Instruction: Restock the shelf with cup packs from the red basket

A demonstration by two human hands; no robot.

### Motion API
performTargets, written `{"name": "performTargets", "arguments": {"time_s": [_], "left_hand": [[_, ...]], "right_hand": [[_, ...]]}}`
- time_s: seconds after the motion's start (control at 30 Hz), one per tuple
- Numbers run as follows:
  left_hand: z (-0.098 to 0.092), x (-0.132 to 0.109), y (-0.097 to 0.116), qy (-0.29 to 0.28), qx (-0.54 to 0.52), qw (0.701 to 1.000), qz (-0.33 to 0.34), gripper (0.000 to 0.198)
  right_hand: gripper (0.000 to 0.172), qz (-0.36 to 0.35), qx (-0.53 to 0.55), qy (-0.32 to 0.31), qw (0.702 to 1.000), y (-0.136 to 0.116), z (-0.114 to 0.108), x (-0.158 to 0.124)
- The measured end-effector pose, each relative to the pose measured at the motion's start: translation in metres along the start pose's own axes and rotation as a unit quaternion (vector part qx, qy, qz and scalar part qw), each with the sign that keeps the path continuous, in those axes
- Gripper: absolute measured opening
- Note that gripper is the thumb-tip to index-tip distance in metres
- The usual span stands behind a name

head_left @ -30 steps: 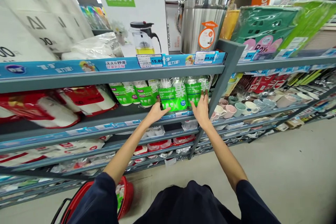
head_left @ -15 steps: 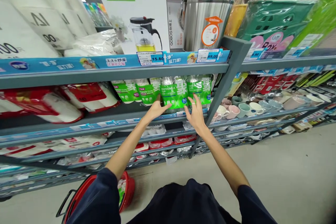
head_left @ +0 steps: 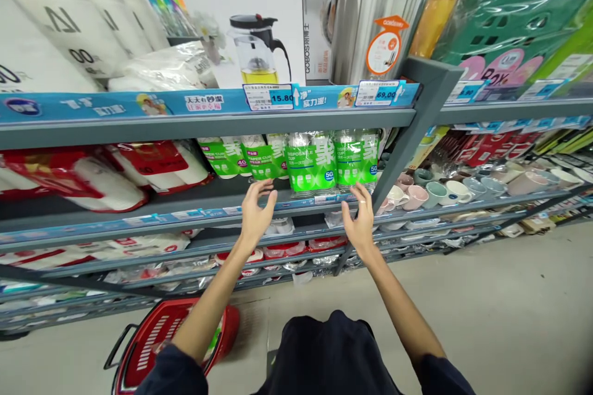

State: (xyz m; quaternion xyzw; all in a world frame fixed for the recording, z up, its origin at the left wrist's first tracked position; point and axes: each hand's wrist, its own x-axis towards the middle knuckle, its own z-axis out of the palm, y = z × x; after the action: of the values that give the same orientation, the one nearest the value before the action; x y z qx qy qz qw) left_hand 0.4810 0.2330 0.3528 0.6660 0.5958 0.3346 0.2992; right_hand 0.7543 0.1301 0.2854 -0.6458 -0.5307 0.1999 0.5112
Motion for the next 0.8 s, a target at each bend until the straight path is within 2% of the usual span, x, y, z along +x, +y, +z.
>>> {"name": "performTargets", "arguments": {"time_s": [0.1, 0.2, 0.27, 0.33, 0.43, 0.57, 0.67, 0.73, 0.8], "left_hand": [[-0.025, 0.003, -0.014, 0.042, 0.056, 0.997, 0.009, 0.034], [-0.048, 0.04, -0.038, 0.081, 0.105, 0.99, -0.052, 0.039], [-0.054, 0.07, -0.053, 0.064, 0.106, 0.986, -0.107, 0.047], [-0.05, 0.095, -0.062, 0.029, 0.091, 0.985, -0.144, 0.052], [-0.036, 0.117, -0.065, -0.001, 0.121, 0.982, -0.142, 0.047], [-0.024, 0.122, -0.063, 0.003, 0.162, 0.979, -0.127, 0.035], [-0.024, 0.121, -0.064, 0.007, 0.17, 0.978, -0.122, 0.032], [-0.023, 0.12, -0.068, 0.0, 0.179, 0.977, -0.119, 0.028], [-0.023, 0.121, -0.072, -0.001, 0.187, 0.975, -0.117, 0.025]], "right_hand": [[0.031, 0.025, 0.02, 0.008, 0.999, -0.007, -0.003, -0.044], [0.029, 0.028, 0.033, -0.043, 0.998, -0.016, 0.009, -0.083], [0.03, 0.017, 0.046, -0.089, 0.995, -0.023, 0.021, -0.097], [0.031, 0.005, 0.059, -0.117, 0.991, -0.031, 0.032, -0.097], [0.035, -0.032, 0.049, -0.146, 0.988, -0.04, 0.047, -0.068], [0.042, -0.087, -0.034, -0.191, 0.977, -0.053, 0.078, 0.003], [0.067, -0.067, -0.116, -0.174, 0.976, -0.063, 0.105, 0.046], [0.087, -0.043, -0.153, -0.148, 0.976, -0.068, 0.12, 0.062], [0.098, -0.025, -0.17, -0.129, 0.977, -0.069, 0.129, 0.067]]}}
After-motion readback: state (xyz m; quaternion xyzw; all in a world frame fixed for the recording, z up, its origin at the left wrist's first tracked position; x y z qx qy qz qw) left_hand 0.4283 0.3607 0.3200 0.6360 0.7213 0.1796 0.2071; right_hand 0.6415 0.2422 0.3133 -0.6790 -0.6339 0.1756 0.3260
